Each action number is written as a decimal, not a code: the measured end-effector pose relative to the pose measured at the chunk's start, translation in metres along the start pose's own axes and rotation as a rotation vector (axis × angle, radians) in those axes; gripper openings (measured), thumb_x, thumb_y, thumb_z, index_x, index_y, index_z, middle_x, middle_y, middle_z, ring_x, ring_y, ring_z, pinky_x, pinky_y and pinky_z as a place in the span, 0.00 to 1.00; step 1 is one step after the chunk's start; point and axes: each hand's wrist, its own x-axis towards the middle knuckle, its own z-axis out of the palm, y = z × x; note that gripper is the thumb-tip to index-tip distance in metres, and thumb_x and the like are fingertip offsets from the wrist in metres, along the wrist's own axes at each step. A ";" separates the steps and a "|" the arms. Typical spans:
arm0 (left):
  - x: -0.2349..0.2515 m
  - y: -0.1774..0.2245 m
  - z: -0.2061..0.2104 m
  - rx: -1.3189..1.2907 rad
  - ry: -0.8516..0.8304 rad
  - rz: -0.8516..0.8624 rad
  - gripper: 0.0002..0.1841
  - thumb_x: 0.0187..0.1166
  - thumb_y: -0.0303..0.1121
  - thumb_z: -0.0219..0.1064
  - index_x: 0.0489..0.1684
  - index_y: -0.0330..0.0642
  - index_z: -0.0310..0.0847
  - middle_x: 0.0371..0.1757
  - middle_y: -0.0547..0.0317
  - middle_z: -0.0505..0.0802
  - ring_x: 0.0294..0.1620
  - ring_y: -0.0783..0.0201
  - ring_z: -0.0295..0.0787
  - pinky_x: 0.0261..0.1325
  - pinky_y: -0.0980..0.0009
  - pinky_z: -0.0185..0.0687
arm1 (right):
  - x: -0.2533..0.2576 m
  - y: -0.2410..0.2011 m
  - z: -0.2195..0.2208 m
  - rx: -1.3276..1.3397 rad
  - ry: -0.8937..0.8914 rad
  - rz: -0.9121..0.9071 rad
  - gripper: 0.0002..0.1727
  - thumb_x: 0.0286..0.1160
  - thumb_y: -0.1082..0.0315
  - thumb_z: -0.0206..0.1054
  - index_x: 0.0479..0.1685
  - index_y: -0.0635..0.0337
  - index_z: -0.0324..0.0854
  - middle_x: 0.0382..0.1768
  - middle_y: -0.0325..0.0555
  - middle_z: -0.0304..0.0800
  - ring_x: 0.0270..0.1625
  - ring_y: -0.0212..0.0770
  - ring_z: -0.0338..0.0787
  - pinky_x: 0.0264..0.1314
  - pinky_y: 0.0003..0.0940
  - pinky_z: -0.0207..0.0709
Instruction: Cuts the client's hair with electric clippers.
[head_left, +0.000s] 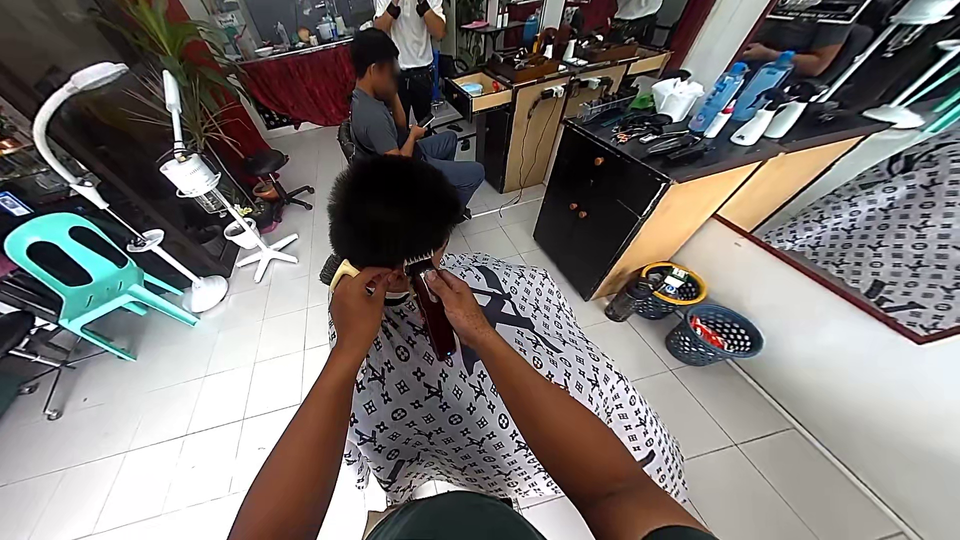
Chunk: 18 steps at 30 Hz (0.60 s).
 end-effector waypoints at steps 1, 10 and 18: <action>0.000 0.000 0.001 -0.001 0.003 0.001 0.09 0.80 0.37 0.72 0.47 0.45 0.94 0.38 0.51 0.95 0.44 0.49 0.90 0.53 0.43 0.78 | -0.001 0.001 0.001 0.001 0.012 -0.018 0.19 0.94 0.59 0.51 0.60 0.69 0.76 0.35 0.52 0.88 0.30 0.42 0.91 0.38 0.37 0.90; 0.000 -0.004 0.002 -0.004 0.011 0.023 0.08 0.80 0.36 0.72 0.47 0.44 0.94 0.38 0.52 0.95 0.44 0.51 0.90 0.53 0.44 0.79 | -0.003 -0.002 0.001 0.018 -0.006 -0.025 0.21 0.94 0.56 0.48 0.61 0.66 0.76 0.32 0.51 0.88 0.29 0.41 0.90 0.36 0.36 0.89; 0.002 -0.005 0.002 -0.015 0.001 0.044 0.10 0.81 0.37 0.72 0.47 0.42 0.94 0.38 0.50 0.94 0.44 0.50 0.90 0.53 0.43 0.79 | -0.003 -0.002 0.003 0.096 -0.030 0.005 0.23 0.95 0.53 0.46 0.60 0.66 0.77 0.32 0.51 0.87 0.28 0.42 0.90 0.35 0.36 0.89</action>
